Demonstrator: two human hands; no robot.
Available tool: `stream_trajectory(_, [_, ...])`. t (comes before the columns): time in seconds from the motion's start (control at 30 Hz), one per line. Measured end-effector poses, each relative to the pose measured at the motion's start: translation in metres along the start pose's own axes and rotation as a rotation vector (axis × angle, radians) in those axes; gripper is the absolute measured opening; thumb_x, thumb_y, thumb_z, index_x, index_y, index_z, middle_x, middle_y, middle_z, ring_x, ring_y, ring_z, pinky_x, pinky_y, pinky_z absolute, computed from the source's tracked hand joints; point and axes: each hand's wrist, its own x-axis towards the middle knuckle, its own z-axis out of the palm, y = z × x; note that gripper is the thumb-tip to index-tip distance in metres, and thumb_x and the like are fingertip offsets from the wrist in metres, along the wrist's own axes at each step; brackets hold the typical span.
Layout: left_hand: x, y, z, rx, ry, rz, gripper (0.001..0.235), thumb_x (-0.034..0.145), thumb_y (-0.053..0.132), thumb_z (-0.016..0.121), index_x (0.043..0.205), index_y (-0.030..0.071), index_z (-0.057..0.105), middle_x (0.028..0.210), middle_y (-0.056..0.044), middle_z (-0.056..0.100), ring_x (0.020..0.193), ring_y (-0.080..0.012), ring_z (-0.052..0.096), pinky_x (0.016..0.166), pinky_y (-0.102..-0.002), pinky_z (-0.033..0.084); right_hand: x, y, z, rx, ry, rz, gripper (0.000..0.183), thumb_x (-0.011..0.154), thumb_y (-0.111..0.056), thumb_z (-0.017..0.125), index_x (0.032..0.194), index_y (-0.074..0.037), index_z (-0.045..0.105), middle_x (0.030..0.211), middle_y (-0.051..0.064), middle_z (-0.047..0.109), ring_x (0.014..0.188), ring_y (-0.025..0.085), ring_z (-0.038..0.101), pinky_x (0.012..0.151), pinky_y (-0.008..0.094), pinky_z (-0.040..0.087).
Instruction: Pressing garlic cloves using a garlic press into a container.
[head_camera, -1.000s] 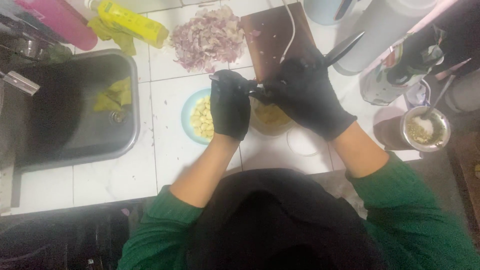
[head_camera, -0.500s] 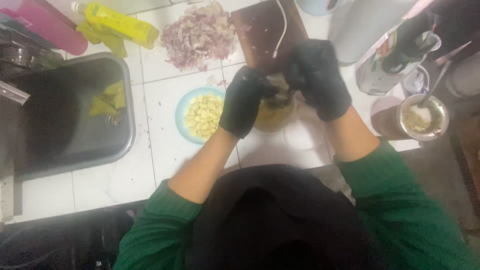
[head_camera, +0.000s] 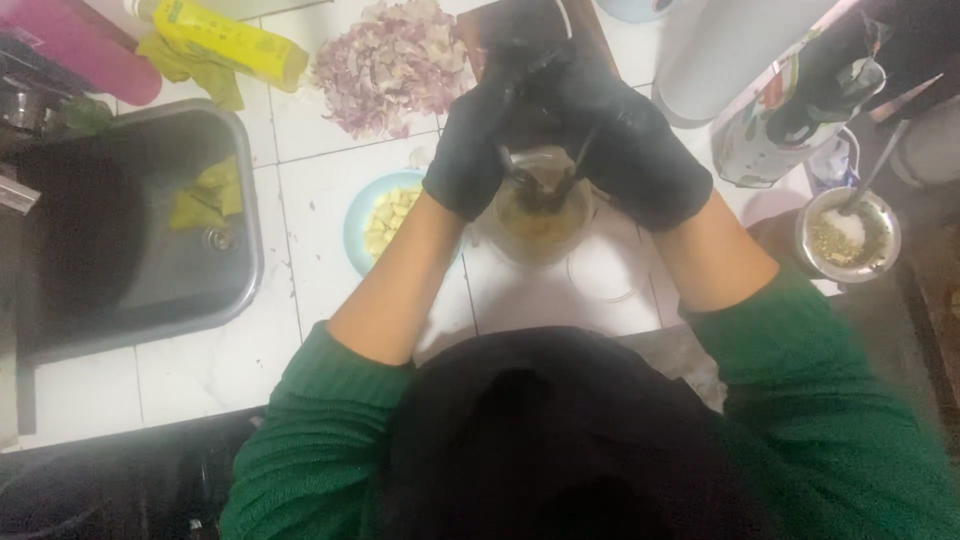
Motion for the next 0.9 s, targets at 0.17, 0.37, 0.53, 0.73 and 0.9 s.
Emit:
stream_trajectory(0.17, [0.014,-0.013,-0.02,0.289,-0.117,-0.001,0.038,0.107,0.011,0.059,0.145,0.005,0.054,0.138,-0.007,0.065,0.128,-0.0213,0.063,0.108,-0.039,0.056,0.013,0.054,-0.026,0.513,-0.122,0.088,0.059,0.111,-0.012,0.056,0.164,-0.003,0.033,0.151,0.014,0.054,0.139,0.019,0.057,0.115,0.029,0.052])
stream_trajectory(0.37, [0.011,-0.006,-0.008,1.2,-0.37,0.301,0.046,0.099,-0.002,0.067,0.143,0.012,0.061,0.145,-0.005,0.063,0.138,-0.0253,0.058,0.118,-0.038,0.045,0.014,0.031,-0.027,-0.566,-0.343,-0.3,0.047,0.102,-0.006,0.057,0.147,-0.007,0.043,0.137,0.021,0.062,0.121,0.029,0.064,0.104,0.035,0.055])
stream_trajectory(0.53, [0.015,-0.041,-0.005,1.033,-0.16,0.249,0.052,0.095,-0.006,0.054,0.146,0.002,0.053,0.148,-0.012,0.056,0.141,-0.0269,0.051,0.118,-0.038,0.042,-0.008,0.057,-0.018,0.032,-0.04,0.038,0.046,0.118,-0.013,0.046,0.16,-0.005,0.031,0.141,0.013,0.064,0.132,0.023,0.066,0.114,0.034,0.057])
stream_trajectory(0.73, [0.007,-0.055,0.002,0.461,-0.025,0.155,0.034,0.112,0.013,0.046,0.142,0.002,0.057,0.145,-0.011,0.059,0.14,-0.0227,0.055,0.121,-0.037,0.045,-0.02,0.077,-0.014,0.072,0.111,0.126,0.034,0.119,-0.019,0.04,0.147,-0.002,0.049,0.138,0.011,0.065,0.131,0.02,0.064,0.114,0.034,0.053])
stream_trajectory(0.9, [0.008,-0.068,0.002,0.303,0.109,0.075,0.033,0.112,0.018,0.042,0.141,0.005,0.054,0.138,-0.011,0.06,0.133,-0.0236,0.058,0.114,-0.037,0.048,-0.02,0.072,-0.016,0.032,0.111,0.175,0.035,0.116,-0.021,0.038,0.137,-0.003,0.059,0.131,0.007,0.066,0.124,0.016,0.065,0.106,0.03,0.054])
